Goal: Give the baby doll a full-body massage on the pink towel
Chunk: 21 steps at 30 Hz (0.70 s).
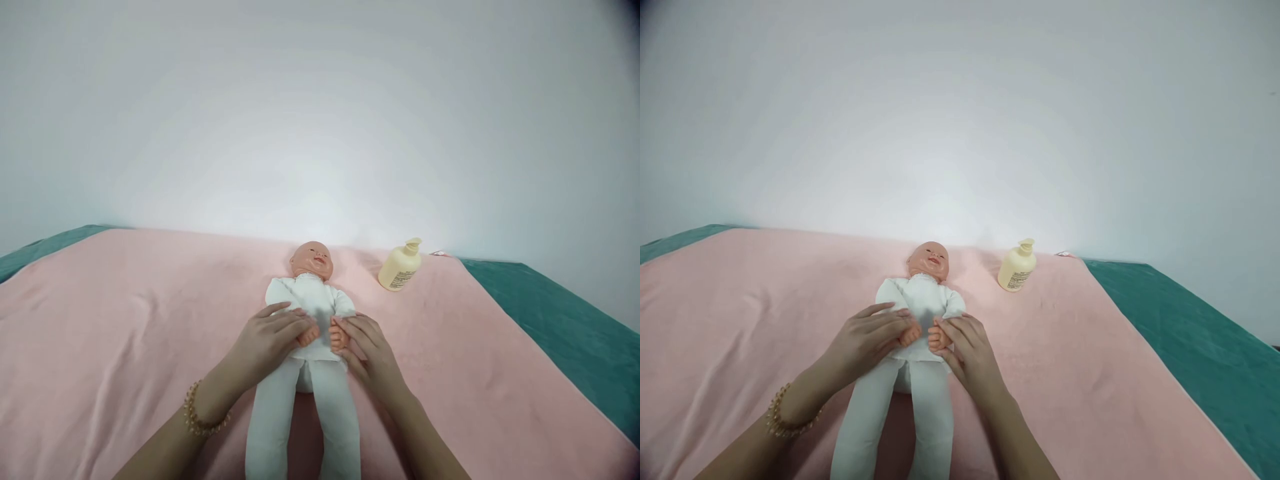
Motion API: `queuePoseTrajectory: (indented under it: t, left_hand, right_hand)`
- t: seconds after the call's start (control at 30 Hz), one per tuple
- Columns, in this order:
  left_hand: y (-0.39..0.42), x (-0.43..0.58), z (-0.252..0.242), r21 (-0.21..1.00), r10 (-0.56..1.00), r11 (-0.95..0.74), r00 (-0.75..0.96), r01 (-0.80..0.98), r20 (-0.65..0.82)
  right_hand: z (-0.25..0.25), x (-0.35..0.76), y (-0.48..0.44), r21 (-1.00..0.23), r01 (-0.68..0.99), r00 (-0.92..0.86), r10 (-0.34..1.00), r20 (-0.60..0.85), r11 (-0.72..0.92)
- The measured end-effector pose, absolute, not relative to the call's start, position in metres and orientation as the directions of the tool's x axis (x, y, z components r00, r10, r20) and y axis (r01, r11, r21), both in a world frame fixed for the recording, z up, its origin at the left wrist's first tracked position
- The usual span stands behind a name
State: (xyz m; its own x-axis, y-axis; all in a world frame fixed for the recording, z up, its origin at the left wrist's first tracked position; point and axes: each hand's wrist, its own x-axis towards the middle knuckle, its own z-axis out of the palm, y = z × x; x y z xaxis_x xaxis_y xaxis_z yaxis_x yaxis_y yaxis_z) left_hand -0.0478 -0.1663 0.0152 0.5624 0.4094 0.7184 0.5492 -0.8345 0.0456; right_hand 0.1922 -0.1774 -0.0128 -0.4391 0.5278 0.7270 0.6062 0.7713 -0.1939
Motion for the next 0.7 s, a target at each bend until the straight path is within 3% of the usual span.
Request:
queuePoseTrajectory:
  t: [0.13, 0.23, 0.33, 0.47, 0.6, 0.7]
  left_hand:
    - [-0.163, -0.066, 0.021, 0.233, 0.534, -0.762, 0.382, 0.605, 0.755]
    - [-0.161, -0.088, 0.030, 0.398, 0.680, -0.646, 0.255, 0.651, 0.687]
    - [-0.159, -0.114, 0.040, 0.475, 0.762, -0.566, 0.208, 0.674, 0.613]
    - [-0.156, -0.146, 0.050, 0.411, 0.848, -0.368, 0.119, 0.834, 0.516]
    - [-0.153, -0.165, 0.052, 0.272, 0.941, -0.050, -0.046, 0.961, 0.335]
    - [-0.147, -0.177, 0.044, 0.226, 0.981, 0.062, -0.101, 0.972, 0.167]
  right_hand:
    - [-0.011, 0.201, -0.177, -0.332, 0.636, -0.280, 0.609, 0.742, 0.696]
    - [-0.011, 0.215, -0.174, -0.445, 0.668, -0.122, 0.678, 0.725, 0.596]
    - [-0.007, 0.237, -0.169, -0.592, 0.684, 0.049, 0.782, 0.621, 0.427]
    - [0.001, 0.271, -0.167, -0.744, 0.657, 0.209, 0.921, 0.330, 0.118]
    - [0.000, 0.296, -0.167, -0.690, 0.710, 0.263, 0.962, 0.073, -0.142]
    - [-0.004, 0.302, -0.166, -0.656, 0.729, 0.242, 0.970, -0.024, -0.198]
